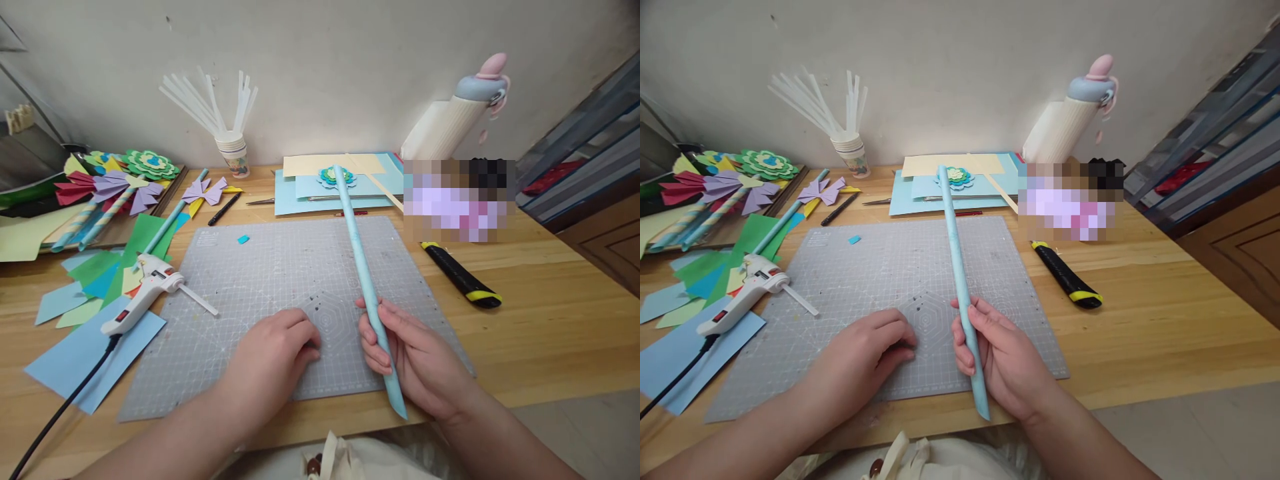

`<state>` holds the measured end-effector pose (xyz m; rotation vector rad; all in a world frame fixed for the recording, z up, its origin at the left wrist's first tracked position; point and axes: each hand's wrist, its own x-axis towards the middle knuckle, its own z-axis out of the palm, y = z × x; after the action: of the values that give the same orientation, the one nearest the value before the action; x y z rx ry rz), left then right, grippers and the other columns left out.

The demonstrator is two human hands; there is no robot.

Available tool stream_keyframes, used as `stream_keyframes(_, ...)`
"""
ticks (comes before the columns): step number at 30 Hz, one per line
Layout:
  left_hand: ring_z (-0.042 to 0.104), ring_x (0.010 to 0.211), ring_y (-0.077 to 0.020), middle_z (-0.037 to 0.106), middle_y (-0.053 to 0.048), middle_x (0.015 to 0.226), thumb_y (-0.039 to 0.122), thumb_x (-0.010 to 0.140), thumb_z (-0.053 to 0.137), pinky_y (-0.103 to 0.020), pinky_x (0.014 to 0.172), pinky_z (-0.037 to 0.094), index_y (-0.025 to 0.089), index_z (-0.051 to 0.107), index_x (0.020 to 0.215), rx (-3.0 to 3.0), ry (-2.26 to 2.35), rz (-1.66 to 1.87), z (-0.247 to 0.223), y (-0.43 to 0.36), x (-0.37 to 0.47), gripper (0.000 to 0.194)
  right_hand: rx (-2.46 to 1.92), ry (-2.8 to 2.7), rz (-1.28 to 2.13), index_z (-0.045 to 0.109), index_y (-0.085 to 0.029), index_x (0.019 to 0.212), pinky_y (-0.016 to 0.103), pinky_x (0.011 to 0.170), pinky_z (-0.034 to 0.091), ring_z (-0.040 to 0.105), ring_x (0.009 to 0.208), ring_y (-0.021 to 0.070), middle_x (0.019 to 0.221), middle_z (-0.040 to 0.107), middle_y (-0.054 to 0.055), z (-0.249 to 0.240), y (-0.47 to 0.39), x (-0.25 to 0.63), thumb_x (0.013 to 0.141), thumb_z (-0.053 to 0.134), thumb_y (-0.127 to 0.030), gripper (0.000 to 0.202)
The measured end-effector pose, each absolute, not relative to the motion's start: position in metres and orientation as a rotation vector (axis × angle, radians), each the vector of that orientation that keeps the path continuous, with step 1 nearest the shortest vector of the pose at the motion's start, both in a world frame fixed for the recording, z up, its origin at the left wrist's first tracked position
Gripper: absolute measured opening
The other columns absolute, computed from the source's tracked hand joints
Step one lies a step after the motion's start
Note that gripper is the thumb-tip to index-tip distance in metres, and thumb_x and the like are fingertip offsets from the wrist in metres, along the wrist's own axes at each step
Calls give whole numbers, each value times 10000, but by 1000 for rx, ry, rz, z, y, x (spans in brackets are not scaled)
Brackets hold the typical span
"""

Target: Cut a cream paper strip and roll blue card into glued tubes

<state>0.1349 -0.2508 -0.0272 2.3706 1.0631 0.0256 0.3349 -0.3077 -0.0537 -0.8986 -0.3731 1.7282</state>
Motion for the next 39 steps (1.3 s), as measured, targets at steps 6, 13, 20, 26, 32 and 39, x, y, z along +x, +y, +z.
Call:
stream_keyframes(6, 544, 774, -175, 582, -8, 840, 132, 898, 446, -315, 688, 425, 194, 571, 798, 2563, 1020, -31, -30, -253, 140, 172, -908, -376, 1722, 617, -176, 1007, 199, 437, 327, 432, 478, 73, 690, 560, 4, -53, -306, 334, 895, 563, -305, 179)
stream_keyframes(13, 528, 792, -221, 568, -74, 886, 53, 842, 405, -371, 717, 442, 159, 543, 838, 2829, 889, -231, -30, -256, 145, 173, -908, -375, 1720, 612, -178, 1008, 199, 440, 327, 436, 484, 73, 697, 565, 5, -54, -307, 334, 898, 562, -307, 177)
stream_keyframes(20, 518, 765, -173, 543, -22, 847, 127, 912, 324, -310, 691, 418, 198, 456, 813, 2326, 1187, 176, -35, -249, 128, 180, -884, -367, 1728, 603, -166, 1011, 198, 442, 323, 440, 484, 72, 693, 569, 8, -53, -308, 335, 914, 534, -285, 169)
stream_keyframes(26, 497, 681, -156, 555, 19, 721, 291, 850, 503, -287, 636, 375, 222, 526, 797, 2051, 1510, 485, -30, -238, 109, 90, -875, -434, 1745, 589, -178, 1047, 189, 466, 358, 470, 509, 62, 735, 577, 2, -52, -309, 334, 895, 570, -227, 160)
stream_keyframes(32, 551, 779, -181, 649, -50, 964, 490, 784, 596, -297, 651, 407, 218, 624, 1056, 1587, 1263, 583, -18, -246, 121, 385, -825, -486, 2020, 578, -176, 1062, 171, 400, 371, 511, 481, 70, 762, 590, 13, -45, -310, 324, 901, 547, -245, 177)
stream_keyframes(39, 540, 702, -118, 652, -33, 816, 416, 730, 717, -235, 643, 392, 166, 655, 951, 937, 972, 648, -24, -259, 136, 339, -784, -591, 2193, 515, -183, 1067, 128, 327, 334, 488, 417, 53, 728, 604, 3, -38, -310, 309, 914, 502, -320, 206)
